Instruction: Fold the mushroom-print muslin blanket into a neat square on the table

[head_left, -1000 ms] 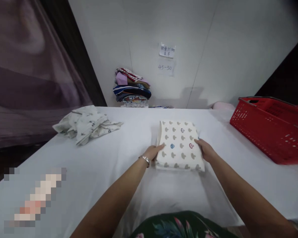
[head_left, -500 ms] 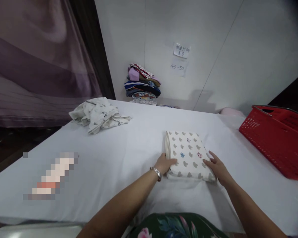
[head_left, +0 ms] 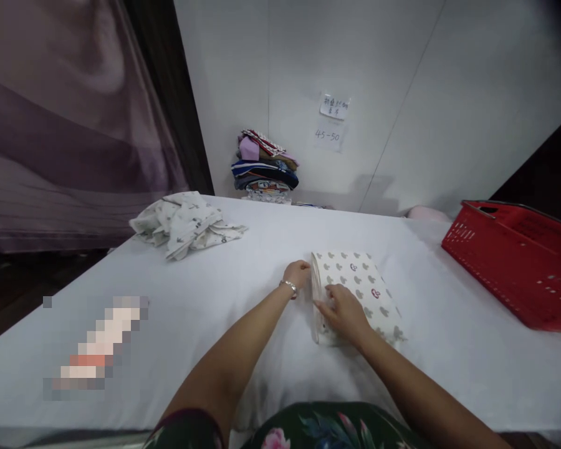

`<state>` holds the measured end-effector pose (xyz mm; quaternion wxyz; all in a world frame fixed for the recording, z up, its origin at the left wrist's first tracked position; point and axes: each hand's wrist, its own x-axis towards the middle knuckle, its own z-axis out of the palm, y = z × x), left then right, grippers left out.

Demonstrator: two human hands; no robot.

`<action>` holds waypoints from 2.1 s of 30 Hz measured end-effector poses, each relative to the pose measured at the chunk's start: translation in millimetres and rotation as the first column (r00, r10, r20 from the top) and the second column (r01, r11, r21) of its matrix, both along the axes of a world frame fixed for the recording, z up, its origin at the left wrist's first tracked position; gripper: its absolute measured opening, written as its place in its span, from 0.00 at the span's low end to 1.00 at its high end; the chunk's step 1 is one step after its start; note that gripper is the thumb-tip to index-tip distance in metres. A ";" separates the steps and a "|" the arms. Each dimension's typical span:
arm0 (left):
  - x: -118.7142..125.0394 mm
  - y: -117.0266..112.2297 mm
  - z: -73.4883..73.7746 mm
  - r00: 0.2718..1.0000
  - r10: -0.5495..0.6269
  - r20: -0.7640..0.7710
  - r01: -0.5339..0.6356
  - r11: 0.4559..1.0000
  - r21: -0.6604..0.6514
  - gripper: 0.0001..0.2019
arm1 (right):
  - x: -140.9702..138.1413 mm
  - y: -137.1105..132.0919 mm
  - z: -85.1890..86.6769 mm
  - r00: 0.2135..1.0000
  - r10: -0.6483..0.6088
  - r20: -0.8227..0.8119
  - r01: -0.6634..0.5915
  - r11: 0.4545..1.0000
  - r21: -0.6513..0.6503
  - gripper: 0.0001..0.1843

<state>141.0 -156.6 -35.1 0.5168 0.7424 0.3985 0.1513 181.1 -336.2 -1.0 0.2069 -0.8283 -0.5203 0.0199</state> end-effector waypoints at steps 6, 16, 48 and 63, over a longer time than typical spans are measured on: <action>31.7 7.7 0.4 1.000 0.004 -0.013 -0.002 0.988 0.153 0.08 | 30.5 40.9 -1.2 0.978 -0.162 -0.135 0.138 0.976 -0.171 0.16; 40.8 15.0 -13.7 1.000 -0.007 -0.023 0.010 0.988 0.156 0.18 | 54.2 30.0 -13.6 0.447 -0.015 -0.894 0.395 0.900 0.183 0.13; 48.0 22.8 -3.8 0.991 0.106 -0.086 -0.095 0.988 0.121 0.05 | 50.0 29.9 -14.2 0.394 0.098 -0.914 0.347 0.905 0.246 0.18; 35.9 3.3 8.3 0.999 0.005 -0.053 0.010 0.958 0.288 0.07 | 130.9 34.5 -17.3 0.995 -0.100 0.008 0.098 0.990 0.102 0.22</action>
